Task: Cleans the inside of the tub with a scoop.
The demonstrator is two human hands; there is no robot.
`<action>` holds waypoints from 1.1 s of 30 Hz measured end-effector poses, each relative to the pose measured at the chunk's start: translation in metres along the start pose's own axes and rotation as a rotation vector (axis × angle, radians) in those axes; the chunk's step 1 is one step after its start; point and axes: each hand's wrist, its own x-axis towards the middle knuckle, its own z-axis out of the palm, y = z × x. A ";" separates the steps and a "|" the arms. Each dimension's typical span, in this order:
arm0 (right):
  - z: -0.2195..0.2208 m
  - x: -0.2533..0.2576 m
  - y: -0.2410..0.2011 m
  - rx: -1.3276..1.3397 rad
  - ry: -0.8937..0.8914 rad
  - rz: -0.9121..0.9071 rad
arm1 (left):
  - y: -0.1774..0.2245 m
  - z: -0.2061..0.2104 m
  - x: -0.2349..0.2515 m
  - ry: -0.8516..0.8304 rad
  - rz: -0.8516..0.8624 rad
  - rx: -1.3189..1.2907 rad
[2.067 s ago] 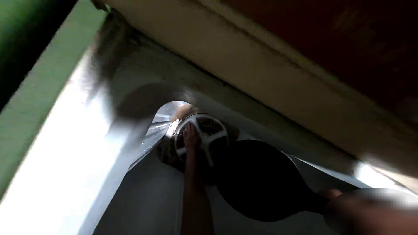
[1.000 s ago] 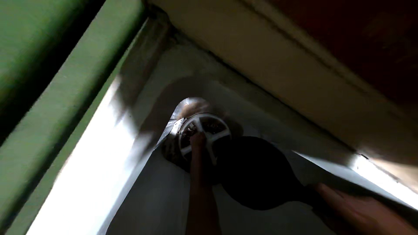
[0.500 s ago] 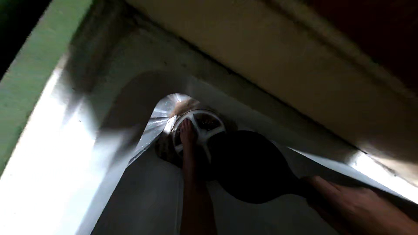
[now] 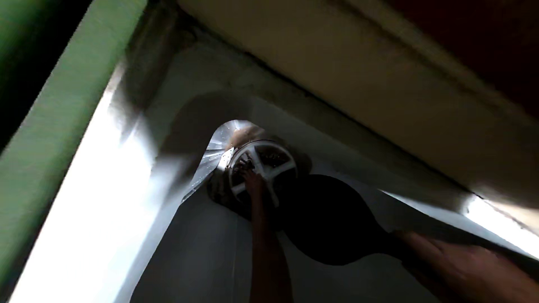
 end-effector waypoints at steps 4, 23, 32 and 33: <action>-0.001 0.000 0.001 0.009 0.052 -0.070 | 0.007 -0.027 -0.001 0.137 0.137 -0.067; -0.004 0.002 0.000 0.046 0.006 -0.059 | 0.001 -0.025 -0.013 0.003 0.103 0.003; -0.001 0.002 0.001 0.012 0.021 -0.059 | -0.007 0.009 0.019 0.030 0.109 -0.085; -0.002 0.002 0.001 0.007 0.020 -0.056 | -0.001 -0.004 0.009 0.013 0.095 -0.060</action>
